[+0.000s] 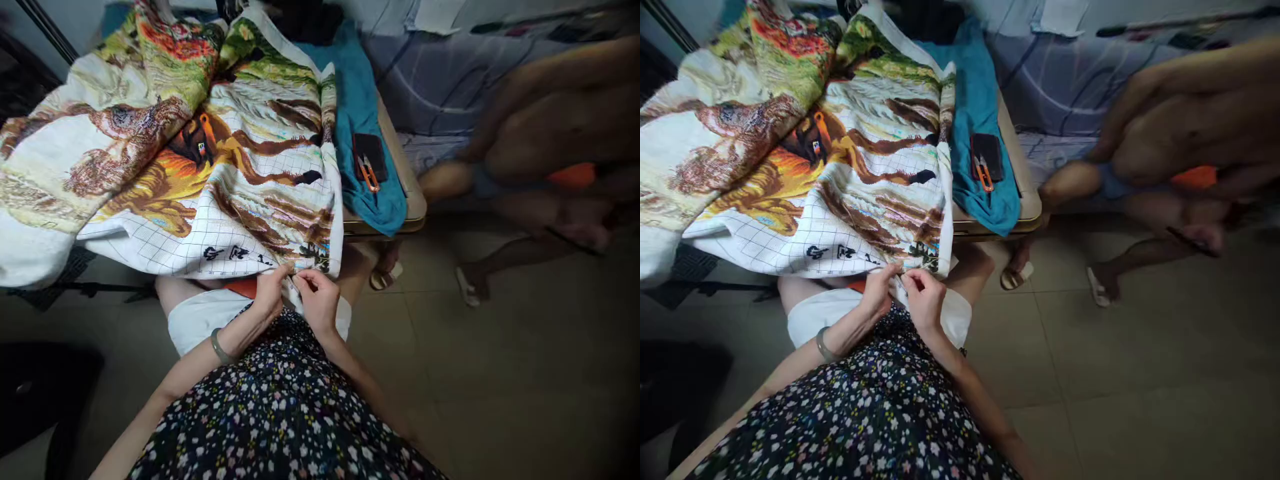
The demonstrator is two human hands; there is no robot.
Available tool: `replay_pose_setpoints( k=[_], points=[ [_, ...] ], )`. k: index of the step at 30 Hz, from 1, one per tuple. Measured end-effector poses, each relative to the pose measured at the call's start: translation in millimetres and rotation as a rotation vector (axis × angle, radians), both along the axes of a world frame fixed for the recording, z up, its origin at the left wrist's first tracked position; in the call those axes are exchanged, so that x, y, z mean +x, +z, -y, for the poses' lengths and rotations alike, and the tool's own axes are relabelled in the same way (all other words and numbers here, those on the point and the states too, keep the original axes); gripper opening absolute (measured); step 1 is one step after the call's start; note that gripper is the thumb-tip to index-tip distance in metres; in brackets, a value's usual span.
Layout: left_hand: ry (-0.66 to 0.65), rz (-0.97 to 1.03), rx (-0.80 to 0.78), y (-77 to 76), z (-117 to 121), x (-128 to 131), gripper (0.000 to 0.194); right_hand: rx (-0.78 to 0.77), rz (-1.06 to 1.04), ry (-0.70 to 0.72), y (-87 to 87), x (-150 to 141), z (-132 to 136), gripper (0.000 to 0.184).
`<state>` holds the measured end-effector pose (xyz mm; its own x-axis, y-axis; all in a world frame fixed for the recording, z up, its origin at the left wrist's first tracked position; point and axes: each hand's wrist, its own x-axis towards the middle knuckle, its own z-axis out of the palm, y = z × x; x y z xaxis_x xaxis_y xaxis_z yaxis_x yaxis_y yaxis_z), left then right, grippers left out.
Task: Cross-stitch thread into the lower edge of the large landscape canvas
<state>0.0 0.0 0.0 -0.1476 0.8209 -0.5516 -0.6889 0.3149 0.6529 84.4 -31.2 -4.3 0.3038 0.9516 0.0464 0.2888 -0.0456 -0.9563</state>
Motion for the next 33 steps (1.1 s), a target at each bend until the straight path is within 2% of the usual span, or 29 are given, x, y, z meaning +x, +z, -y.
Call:
replay_pose_setpoints(
  k=[2, 4, 6, 9, 12, 15, 18, 19, 20, 21, 23, 24, 27, 29, 31, 33],
  points=[
    [-0.044, 0.032, 0.015, -1.0, 2, -2, 0.030, 0.009, -0.036, -0.055, 2.9, 0, -2, 0.013],
    [-0.073, 0.062, 0.034, -2.2, 3, -3, 0.032, 0.015, -0.030, -0.052, 6.9, 0, -4, 0.018],
    [-0.087, 0.092, 0.059, -3.5, 4, -4, 0.032, 0.022, 0.026, 0.020, 11.3, 0, -7, 0.022],
    [-0.094, 0.114, 0.080, -5.1, 5, -5, 0.033, -0.002, 0.099, 0.129, 18.5, 1, -12, 0.014],
    [-0.099, 0.112, 0.092, -6.7, 6, -5, 0.036, -0.001, -0.034, 0.114, 32.5, 15, -17, 0.012],
    [-0.038, 0.097, 0.145, -9.5, 6, -4, 0.040, 0.177, -0.359, -0.030, 62.8, 51, -23, 0.016],
    [0.001, 0.092, 0.170, -12.7, 6, -4, 0.046, 0.448, -0.666, -0.007, 99.9, 90, -26, 0.026],
    [0.007, 0.093, 0.175, -13.5, 6, -3, 0.047, 0.589, -0.712, -0.010, 108.6, 98, -26, 0.028],
    [0.012, 0.093, 0.178, -14.0, 6, -3, 0.048, 0.625, -0.685, -0.017, 113.6, 101, -26, 0.024],
    [0.019, 0.093, 0.177, -14.3, 6, -2, 0.049, 0.622, -0.627, -0.047, 114.2, 100, -25, 0.020],
    [0.031, 0.091, 0.167, -14.0, 6, -2, 0.051, 0.637, -0.457, -0.107, 102.6, 87, -21, 0.020],
    [0.034, 0.089, 0.161, -13.6, 6, -2, 0.051, 0.529, -0.428, -0.072, 91.8, 76, -18, 0.018],
    [0.015, 0.079, 0.151, -11.8, 7, -4, 0.051, 0.073, -0.339, 0.151, 54.2, 46, -8, 0.011],
    [-0.010, 0.071, 0.135, -10.3, 7, -5, 0.048, -0.087, -0.177, 0.267, 35.1, 32, -2, 0.011],
    [-0.025, 0.067, 0.123, -8.9, 7, -7, 0.046, -0.121, -0.032, 0.299, 24.8, 25, 1, 0.018],
    [-0.020, 0.063, 0.128, -7.7, 7, -7, 0.046, -0.103, 0.040, 0.278, 21.6, 22, 3, 0.023]
  ],
)
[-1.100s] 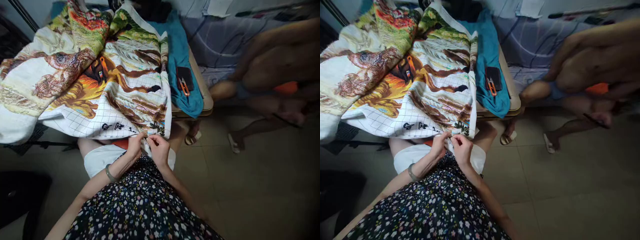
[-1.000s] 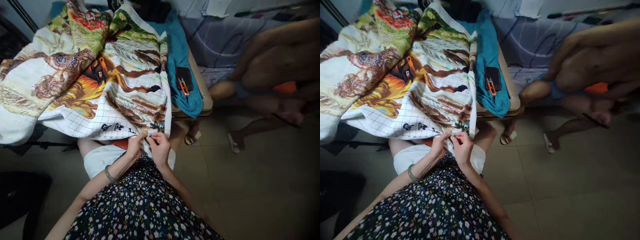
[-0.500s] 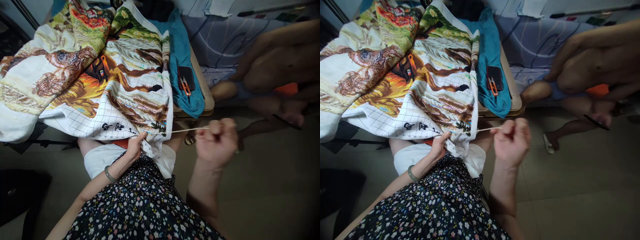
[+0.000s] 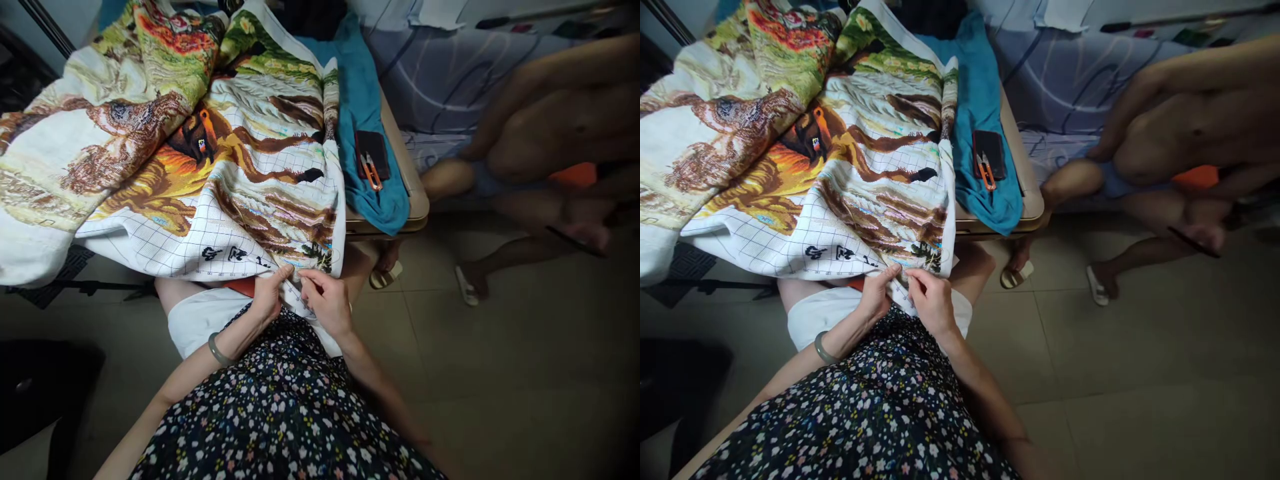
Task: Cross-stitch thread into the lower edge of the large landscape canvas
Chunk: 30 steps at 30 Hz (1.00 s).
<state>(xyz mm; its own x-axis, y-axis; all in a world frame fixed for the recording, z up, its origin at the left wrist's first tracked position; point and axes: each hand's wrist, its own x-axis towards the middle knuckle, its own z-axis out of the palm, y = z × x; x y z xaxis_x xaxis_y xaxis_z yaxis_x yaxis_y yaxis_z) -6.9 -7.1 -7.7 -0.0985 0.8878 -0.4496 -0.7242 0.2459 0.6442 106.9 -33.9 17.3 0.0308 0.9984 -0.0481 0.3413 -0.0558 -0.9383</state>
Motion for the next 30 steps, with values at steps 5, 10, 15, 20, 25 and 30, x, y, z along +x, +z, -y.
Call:
replay_pose_setpoints(
  k=[5, 10, 15, 20, 25, 30],
  points=[
    [0.014, -0.006, 0.007, 1.4, -0.5, 1.2, 0.047, 0.025, 0.038, -0.037, 1.4, -2.6, -1.1, 0.026],
    [0.006, -0.006, 0.008, 2.0, -0.3, 1.3, 0.051, 0.035, 0.072, -0.047, 0.6, -3.7, -2.2, 0.027],
    [0.012, -0.001, 0.005, 3.4, 0.2, 1.5, 0.053, 0.050, 0.090, -0.041, 1.9, -2.8, -4.2, 0.027],
    [0.015, -0.006, -0.005, 3.9, 0.2, 1.6, 0.051, 0.063, 0.103, -0.035, 4.1, -2.5, -5.4, 0.026],
    [0.017, -0.009, -0.006, 2.9, 0.1, 2.1, 0.048, 0.057, 0.097, -0.040, 5.9, -3.5, -5.5, 0.024],
    [0.020, -0.021, -0.007, 1.6, 0.8, 2.0, 0.041, -0.026, 0.023, -0.070, 7.8, -8.5, -4.1, 0.020]
  ],
)
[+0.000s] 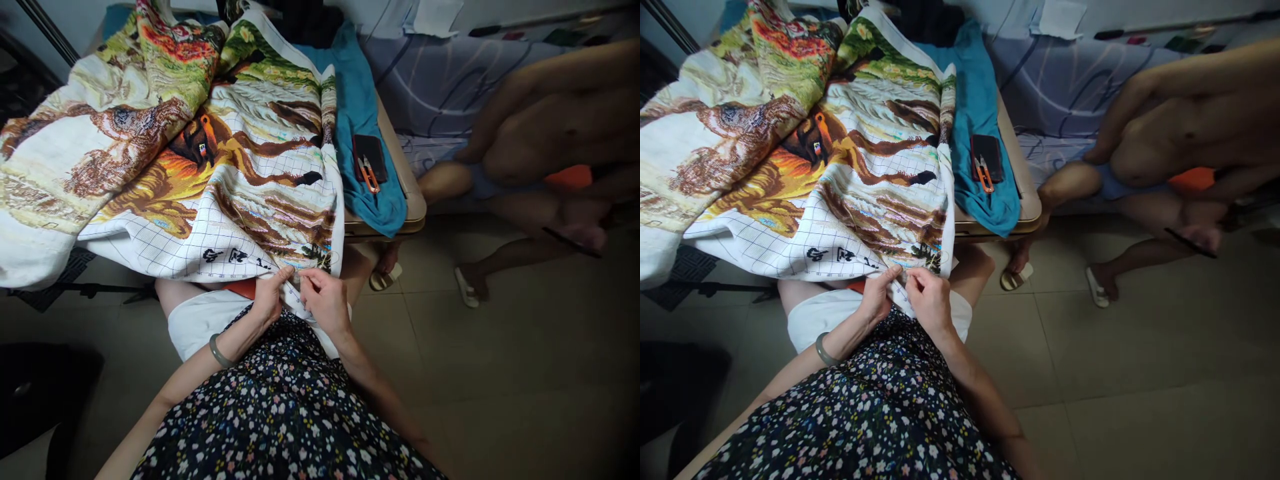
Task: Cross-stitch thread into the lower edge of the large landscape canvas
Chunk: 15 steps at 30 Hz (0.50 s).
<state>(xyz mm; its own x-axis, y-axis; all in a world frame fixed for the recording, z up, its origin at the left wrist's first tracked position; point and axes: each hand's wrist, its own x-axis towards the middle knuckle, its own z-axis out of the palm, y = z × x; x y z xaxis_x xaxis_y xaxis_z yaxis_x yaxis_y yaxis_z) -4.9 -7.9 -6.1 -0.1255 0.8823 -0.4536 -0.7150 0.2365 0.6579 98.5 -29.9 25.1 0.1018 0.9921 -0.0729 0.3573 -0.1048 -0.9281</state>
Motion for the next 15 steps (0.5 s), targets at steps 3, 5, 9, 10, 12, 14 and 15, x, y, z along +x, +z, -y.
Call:
replay_pose_setpoints(
  k=[3, 5, 9, 10, 12, 14, 15],
  points=[
    [-0.036, 0.004, -0.019, 1.1, -1, 0, 0.034, -0.033, -0.047, -0.013, -2.1, -2, 1, 0.018],
    [-0.046, 0.006, -0.035, 2.4, -2, 0, 0.033, 0.004, -0.044, -0.025, -5.6, -2, 1, 0.016],
    [-0.018, -0.016, -0.056, 4.5, -6, 2, 0.035, 0.051, -0.057, -0.065, -13.9, -2, 1, 0.014],
    [-0.018, -0.025, -0.066, 4.6, -7, 2, 0.035, 0.051, -0.070, -0.073, -15.8, -3, 1, 0.014],
    [-0.012, -0.045, -0.075, 4.4, -8, 2, 0.034, 0.052, -0.088, -0.084, -19.0, -4, 2, 0.014],
    [0.003, -0.060, -0.062, 4.1, -8, 2, 0.034, 0.055, -0.096, -0.093, -21.6, -5, 2, 0.013],
    [0.011, -0.064, -0.047, 4.1, -8, 2, 0.035, 0.058, -0.097, -0.099, -22.8, -6, 2, 0.013]
  ],
)
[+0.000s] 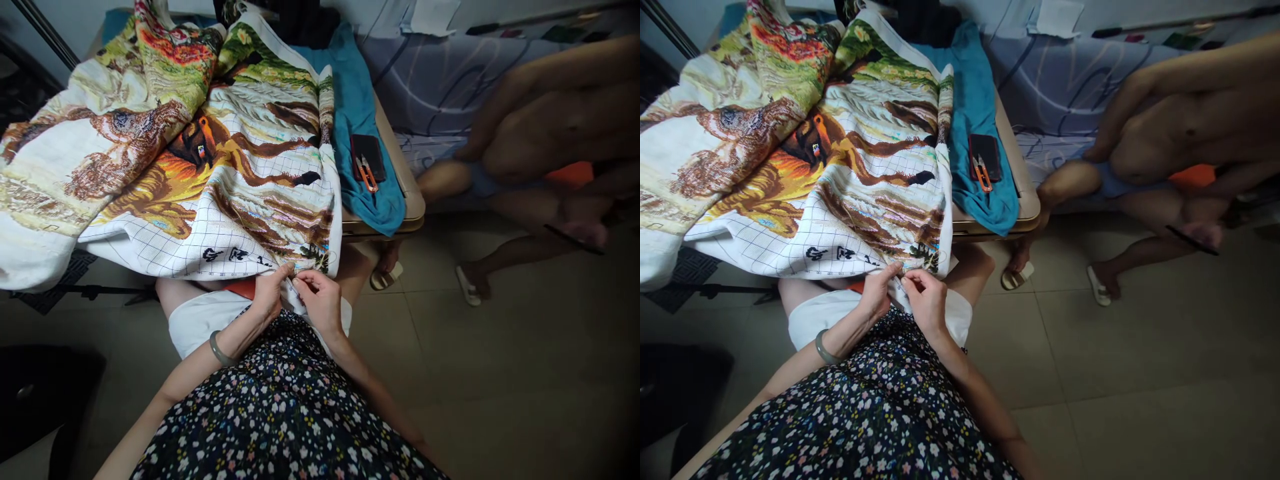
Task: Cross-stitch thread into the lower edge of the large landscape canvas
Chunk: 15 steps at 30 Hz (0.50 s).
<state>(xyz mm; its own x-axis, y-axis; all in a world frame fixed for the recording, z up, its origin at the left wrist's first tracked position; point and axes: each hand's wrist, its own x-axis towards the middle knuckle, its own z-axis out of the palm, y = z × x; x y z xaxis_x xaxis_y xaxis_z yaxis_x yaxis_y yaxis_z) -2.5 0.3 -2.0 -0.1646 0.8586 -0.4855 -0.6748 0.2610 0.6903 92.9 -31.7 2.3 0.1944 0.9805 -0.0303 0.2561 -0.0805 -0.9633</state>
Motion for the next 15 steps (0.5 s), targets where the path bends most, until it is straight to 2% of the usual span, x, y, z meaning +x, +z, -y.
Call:
replay_pose_setpoints(
  k=[9, 15],
  points=[
    [-0.001, 0.020, 0.067, 0.8, 0.1, 0.9, 0.040, 0.036, 0.049, 0.000, -2.2, 1.5, -1.7, 0.013],
    [-0.017, 0.022, 0.038, -0.1, 2.0, 1.1, 0.038, 0.057, 0.085, 0.007, 1.1, 2.2, -1.5, 0.013]
  ],
)
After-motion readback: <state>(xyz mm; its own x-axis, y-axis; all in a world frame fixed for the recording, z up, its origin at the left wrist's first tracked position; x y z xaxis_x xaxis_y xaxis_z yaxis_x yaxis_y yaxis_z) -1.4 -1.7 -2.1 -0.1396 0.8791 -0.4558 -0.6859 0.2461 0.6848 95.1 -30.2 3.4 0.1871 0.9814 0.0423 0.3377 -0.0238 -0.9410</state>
